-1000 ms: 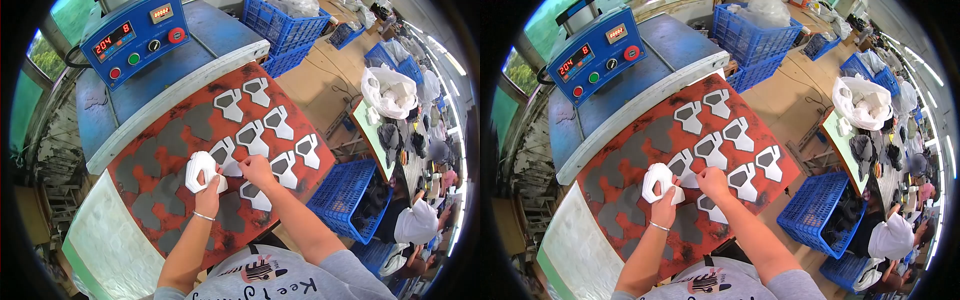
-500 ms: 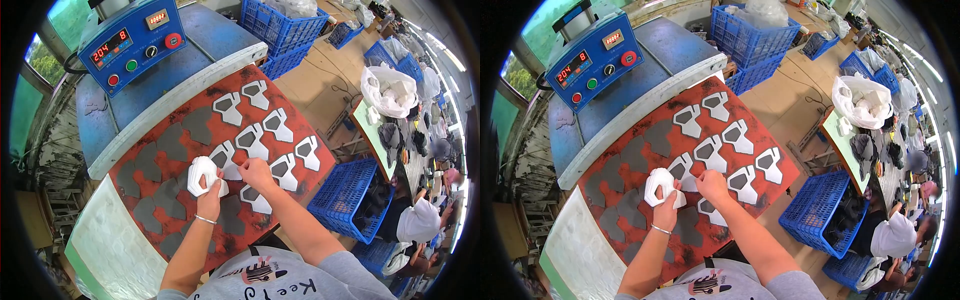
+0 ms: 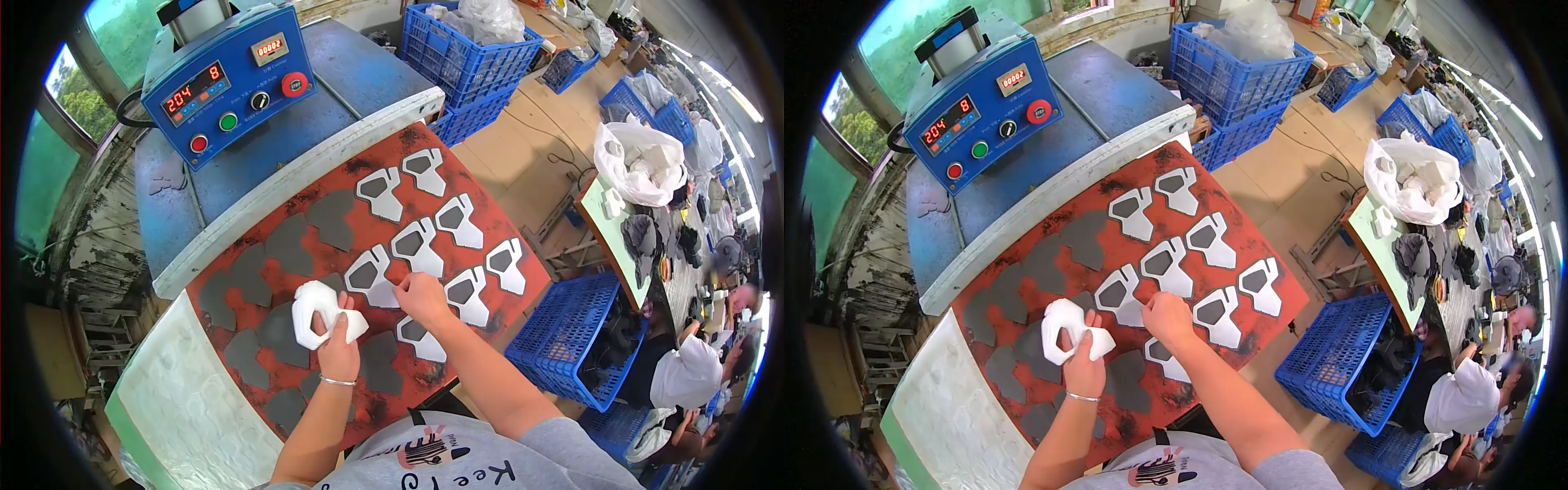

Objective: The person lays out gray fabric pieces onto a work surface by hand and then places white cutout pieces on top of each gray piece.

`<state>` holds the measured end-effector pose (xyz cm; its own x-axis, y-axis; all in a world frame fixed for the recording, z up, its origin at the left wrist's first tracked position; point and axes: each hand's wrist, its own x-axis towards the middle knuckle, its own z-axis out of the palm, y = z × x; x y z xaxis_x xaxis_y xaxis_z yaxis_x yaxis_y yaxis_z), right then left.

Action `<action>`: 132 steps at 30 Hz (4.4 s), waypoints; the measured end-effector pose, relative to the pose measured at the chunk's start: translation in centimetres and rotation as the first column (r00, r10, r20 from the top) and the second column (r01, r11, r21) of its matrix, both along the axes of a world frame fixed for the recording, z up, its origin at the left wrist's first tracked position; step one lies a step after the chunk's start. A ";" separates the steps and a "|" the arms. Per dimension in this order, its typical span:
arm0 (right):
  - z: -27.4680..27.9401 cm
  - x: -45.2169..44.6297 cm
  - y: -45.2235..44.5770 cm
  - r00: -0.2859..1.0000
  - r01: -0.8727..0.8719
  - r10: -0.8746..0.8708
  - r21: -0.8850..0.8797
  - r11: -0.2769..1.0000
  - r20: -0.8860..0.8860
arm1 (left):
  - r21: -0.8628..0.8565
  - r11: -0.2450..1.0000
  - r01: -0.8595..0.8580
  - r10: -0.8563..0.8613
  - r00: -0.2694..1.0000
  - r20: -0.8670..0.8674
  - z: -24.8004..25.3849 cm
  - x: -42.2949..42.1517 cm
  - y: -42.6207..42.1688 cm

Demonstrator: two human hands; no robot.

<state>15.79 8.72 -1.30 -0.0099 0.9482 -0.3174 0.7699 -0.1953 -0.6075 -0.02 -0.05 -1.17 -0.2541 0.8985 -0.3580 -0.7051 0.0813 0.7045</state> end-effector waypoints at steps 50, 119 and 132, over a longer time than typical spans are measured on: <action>3.8 -2.6 -3.6 0.882 -0.222 0.249 0.113 0.968 -0.401 | -0.006 0.994 0.109 -0.106 0.982 0.154 1.4 -0.6 0.7; -1.2 -8.0 12.6 0.983 -0.019 0.010 -0.050 0.999 -0.183 | -0.026 0.997 0.071 -0.074 0.988 -0.133 -3.2 -3.6 10.4; -1.1 -7.9 12.9 0.986 -0.031 0.013 -0.105 0.994 -0.167 | -0.037 0.999 0.035 -0.041 0.986 -0.164 -4.3 -4.3 10.1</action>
<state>7.88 21.59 -2.37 -0.0917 0.9081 -0.4087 0.6649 -0.2497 -0.7039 -4.27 10.08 -5.46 -0.2782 0.8968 -0.3441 -0.5753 0.1313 0.8073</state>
